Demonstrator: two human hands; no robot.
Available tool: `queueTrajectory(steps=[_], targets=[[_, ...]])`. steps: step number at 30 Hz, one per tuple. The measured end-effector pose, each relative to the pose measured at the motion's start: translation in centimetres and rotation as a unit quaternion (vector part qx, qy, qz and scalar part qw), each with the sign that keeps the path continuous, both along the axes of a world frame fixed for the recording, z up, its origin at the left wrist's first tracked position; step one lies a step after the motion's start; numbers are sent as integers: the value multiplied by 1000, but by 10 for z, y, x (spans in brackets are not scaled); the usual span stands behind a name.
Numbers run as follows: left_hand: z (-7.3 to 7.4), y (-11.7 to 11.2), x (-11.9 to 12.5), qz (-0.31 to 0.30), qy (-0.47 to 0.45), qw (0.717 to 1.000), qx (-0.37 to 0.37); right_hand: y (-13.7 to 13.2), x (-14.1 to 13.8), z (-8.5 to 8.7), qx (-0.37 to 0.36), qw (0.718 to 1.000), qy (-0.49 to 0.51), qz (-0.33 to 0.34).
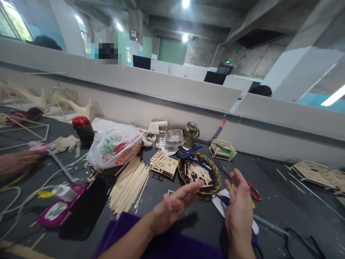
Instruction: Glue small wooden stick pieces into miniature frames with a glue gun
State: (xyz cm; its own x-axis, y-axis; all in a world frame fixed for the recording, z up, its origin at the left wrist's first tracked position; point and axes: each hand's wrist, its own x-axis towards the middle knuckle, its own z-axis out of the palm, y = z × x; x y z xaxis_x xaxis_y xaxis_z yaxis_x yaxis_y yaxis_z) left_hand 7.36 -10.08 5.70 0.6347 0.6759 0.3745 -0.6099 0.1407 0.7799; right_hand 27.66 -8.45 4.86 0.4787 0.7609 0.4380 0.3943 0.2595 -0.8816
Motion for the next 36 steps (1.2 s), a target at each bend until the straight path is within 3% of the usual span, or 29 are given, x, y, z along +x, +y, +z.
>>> queueTrajectory(steps=[1, 3, 6, 8, 10, 12, 13, 15, 17, 20, 21, 23, 26, 29, 32, 36], targets=[[-2, -2, 3, 44, 50, 996, 64, -8, -13, 1, 9, 996, 86, 16], [-8, -6, 7, 109, 148, 963, 196, -28, -51, 1, -42, 964, 234, 119], [-21, -2, 9, 216, 226, 893, 324, -59, -103, -2, -75, 904, 336, 254], [-29, 8, 5, 347, 266, 849, 297, -72, -115, -2, -75, 877, 354, 316], [-33, 21, -2, 476, 284, 796, 244, -78, -107, 4, -78, 876, 332, 340], [-34, 31, -10, 559, 281, 752, 208, -78, -89, 13, -62, 913, 290, 279], [-33, 35, -13, 588, 268, 739, 189, -77, -79, 19, -38, 939, 268, 210], [-31, 39, -18, 616, 237, 734, 159, -72, -62, 27, 10, 974, 218, 68], [-29, 39, -21, 626, 220, 736, 134, -67, -52, 28, 28, 991, 130, -14], [-29, 38, -21, 614, 231, 748, 99, -57, -51, 12, -19, 1000, -24, -7], [-30, 38, -20, 611, 234, 751, 88, -54, -53, 3, -50, 998, -37, 17], [-32, 39, -18, 613, 228, 753, 73, -47, -57, -15, -121, 990, 31, 72], [-36, 40, -13, 606, 236, 752, 108, -40, -63, -27, -138, 943, 253, 166], [-36, 35, -5, 600, 283, 719, 206, -39, -64, -19, -78, 856, 416, 297], [-35, 25, 2, 611, 327, 660, 290, -41, -61, -7, -56, 796, 473, 373], [-34, 10, 9, 567, 377, 621, 389, -43, -57, -6, -52, 763, 505, 400]])
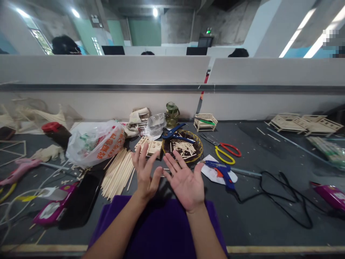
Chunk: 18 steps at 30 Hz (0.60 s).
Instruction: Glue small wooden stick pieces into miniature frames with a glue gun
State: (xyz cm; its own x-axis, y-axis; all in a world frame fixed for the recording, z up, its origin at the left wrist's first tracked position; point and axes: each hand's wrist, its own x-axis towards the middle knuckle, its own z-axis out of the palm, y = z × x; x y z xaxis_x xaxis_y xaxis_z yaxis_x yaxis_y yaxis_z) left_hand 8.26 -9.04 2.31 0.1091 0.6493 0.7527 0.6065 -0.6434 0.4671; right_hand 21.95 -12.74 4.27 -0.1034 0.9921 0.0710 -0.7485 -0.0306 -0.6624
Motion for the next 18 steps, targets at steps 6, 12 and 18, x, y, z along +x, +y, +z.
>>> queueTrajectory(steps=[6, 12, 18], targets=[[-2, -14, 10, -73, 100, 991, 46, -1, 2, -3, -4, 999, 28, 29], [1, -20, 17, -155, 157, 974, 59, -4, -1, -3, -30, 999, 9, 35], [0, -15, 5, -212, -15, 975, 69, 0, 23, 10, -29, 980, -105, -168]])
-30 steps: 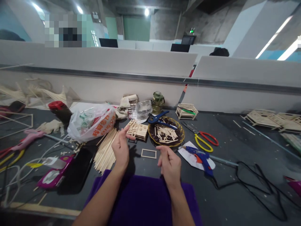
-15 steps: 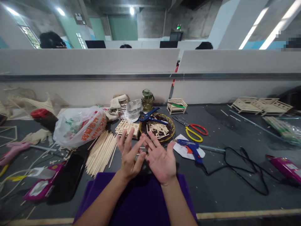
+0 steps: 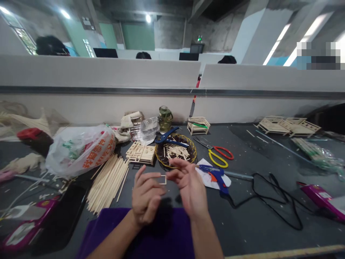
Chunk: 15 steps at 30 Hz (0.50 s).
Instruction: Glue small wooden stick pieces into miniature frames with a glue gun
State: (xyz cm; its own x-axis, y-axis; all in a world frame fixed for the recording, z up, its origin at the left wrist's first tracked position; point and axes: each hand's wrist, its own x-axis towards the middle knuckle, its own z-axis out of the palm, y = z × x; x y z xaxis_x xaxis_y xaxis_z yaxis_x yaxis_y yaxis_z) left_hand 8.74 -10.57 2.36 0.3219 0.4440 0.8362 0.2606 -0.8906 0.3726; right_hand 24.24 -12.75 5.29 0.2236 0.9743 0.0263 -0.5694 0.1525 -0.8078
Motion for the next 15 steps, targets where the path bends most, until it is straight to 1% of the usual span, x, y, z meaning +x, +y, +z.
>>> queueTrajectory(steps=[1, 2, 3, 5, 6, 7, 8, 10, 12, 14, 15], targets=[[-2, 3, -3, -14, -40, 999, -32, 2, 11, 3, -7, 997, -49, -67], [-5, 5, -6, -14, -93, 993, -65, 5, 22, 6, -9, 987, -99, -123], [-8, 8, -8, 3, -136, 985, -107, 10, 35, 9, -8, 977, -145, -154], [-10, 12, -8, 34, -204, 955, -212, 21, 60, 15, -16, 948, -275, -158], [-10, 13, -7, 43, -234, 936, -258, 29, 71, 17, -19, 921, -357, -153], [-9, 14, -5, 46, -260, 919, -294, 37, 81, 19, -23, 879, -451, -151], [-7, 15, -3, 48, -281, 906, -313, 46, 89, 19, -25, 825, -541, -160], [-2, 16, 1, 54, -315, 891, -322, 65, 98, 18, -38, 714, -684, -143], [2, 17, 2, 61, -338, 884, -317, 84, 98, 13, -54, 623, -776, -84], [5, 19, 1, 67, -354, 878, -316, 100, 93, 6, -58, 534, -843, -21], [6, 20, -1, 72, -360, 874, -319, 106, 89, 2, -55, 493, -869, 0]])
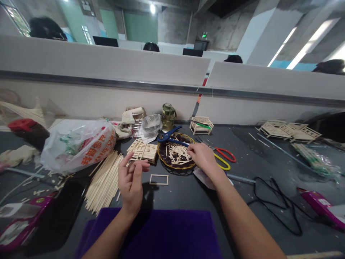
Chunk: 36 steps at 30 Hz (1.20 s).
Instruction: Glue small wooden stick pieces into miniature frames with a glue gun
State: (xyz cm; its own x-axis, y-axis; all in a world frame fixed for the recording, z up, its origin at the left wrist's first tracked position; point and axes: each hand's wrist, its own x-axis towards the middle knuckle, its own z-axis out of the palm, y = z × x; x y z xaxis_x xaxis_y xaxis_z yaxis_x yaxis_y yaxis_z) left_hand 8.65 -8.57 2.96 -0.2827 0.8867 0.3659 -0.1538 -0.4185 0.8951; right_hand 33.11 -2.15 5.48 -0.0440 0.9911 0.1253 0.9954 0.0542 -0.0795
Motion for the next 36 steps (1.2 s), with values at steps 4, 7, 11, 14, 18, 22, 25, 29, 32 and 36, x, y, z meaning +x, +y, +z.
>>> queueTrajectory(steps=[4, 7, 11, 14, 18, 22, 25, 29, 32, 36], targets=[[2, 6, -7, 30, -15, 999, -29, 18, -16, -17, -29, 995, -90, 39], [2, 10, -10, 44, -32, 998, -37, 24, -22, -26, -38, 992, -113, 41], [2, 13, -12, 42, -45, 997, -48, 26, -25, -27, -40, 990, -128, 48], [2, 13, -12, 40, -51, 997, -50, 24, -23, -23, -30, 991, -119, 48], [1, 14, -13, 35, -53, 996, -61, 20, -16, -15, -10, 996, -86, 20], [-1, 16, -13, 18, -45, 996, -76, 21, -8, -8, -14, 999, -34, -3], [-3, 17, -13, 13, -44, 996, -80, 23, -6, -3, -25, 1000, 9, -1], [-4, 18, -12, 8, -52, 995, -89, 25, -9, -1, -36, 998, 41, 5], [-4, 18, -12, 2, -59, 994, -92, 26, -13, -4, -39, 999, 38, 1], [-6, 19, -13, -10, -67, 993, -97, 28, -19, -11, -36, 999, 18, -14]])
